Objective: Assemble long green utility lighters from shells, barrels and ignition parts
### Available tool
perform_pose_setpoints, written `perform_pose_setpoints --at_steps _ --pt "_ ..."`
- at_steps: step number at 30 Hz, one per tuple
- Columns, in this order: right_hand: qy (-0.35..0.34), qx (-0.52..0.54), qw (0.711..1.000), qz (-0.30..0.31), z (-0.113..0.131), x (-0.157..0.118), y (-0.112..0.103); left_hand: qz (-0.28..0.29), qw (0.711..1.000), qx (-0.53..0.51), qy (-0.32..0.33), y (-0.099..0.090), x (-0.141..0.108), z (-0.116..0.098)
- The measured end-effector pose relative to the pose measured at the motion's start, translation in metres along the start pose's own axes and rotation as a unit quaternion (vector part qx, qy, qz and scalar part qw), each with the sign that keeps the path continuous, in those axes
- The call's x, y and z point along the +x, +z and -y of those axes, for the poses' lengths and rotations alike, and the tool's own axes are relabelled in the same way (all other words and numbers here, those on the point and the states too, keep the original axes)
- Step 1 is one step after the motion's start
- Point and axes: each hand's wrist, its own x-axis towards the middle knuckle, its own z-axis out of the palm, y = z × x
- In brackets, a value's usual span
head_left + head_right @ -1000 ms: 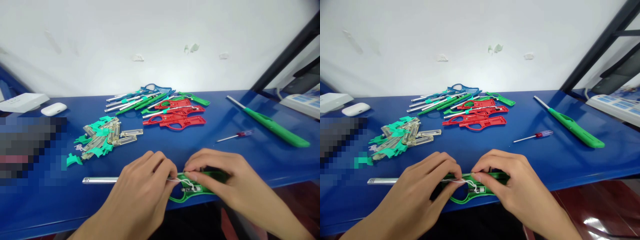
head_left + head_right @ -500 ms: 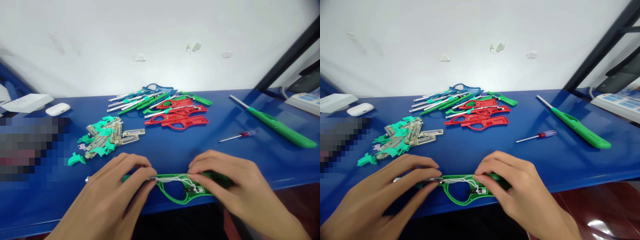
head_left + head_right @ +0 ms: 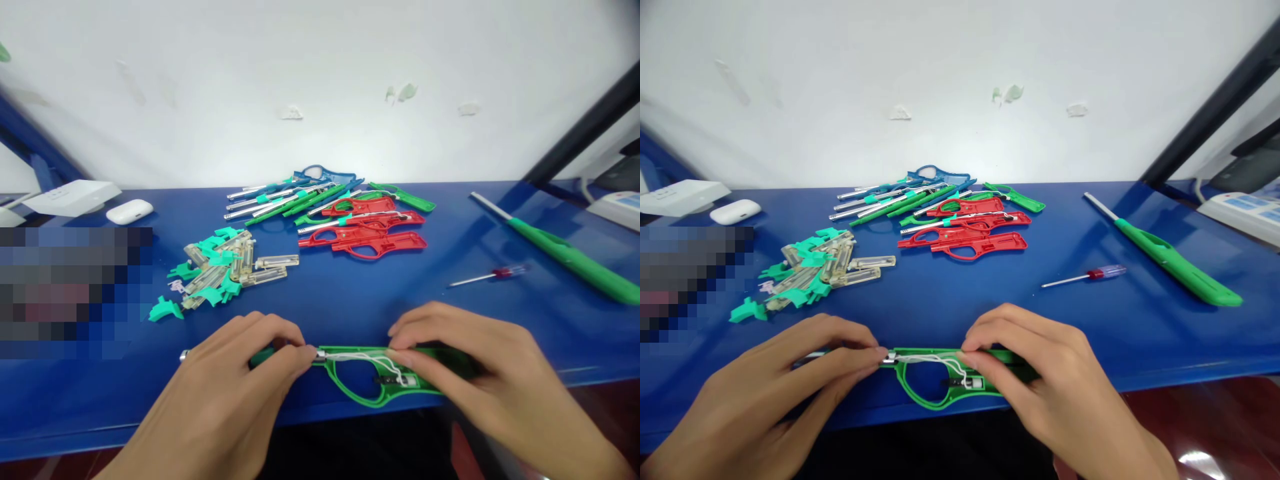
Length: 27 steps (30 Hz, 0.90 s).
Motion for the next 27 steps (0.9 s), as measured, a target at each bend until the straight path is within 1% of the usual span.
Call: perform_pose_setpoints --at_steps 4,9,14,19,27 --pt "0.002 -0.003 1.000 -0.002 -0.0001 -0.0001 0.0004 0.002 1.000 -0.011 0.001 0.0003 -0.0012 0.0002" --pt "0.001 -0.005 1.000 0.002 -0.0002 -0.0001 0.0005 -0.008 1.000 0.008 0.023 0.0010 0.0011 0.0006" --pt "0.000 0.004 1.000 0.009 -0.0005 -0.0014 0.0011 0.003 1.000 0.010 0.026 0.0012 0.0046 0.0006" --pt "0.017 0.015 1.000 0.020 0.0005 -0.0021 0.0018 0.023 0.999 -0.011 0.025 -0.0016 0.0013 0.0020" --pt "0.020 0.018 0.999 0.025 0.0010 -0.0005 0.0013 0.024 0.999 -0.024 0.031 -0.0047 0.0000 0.0033"
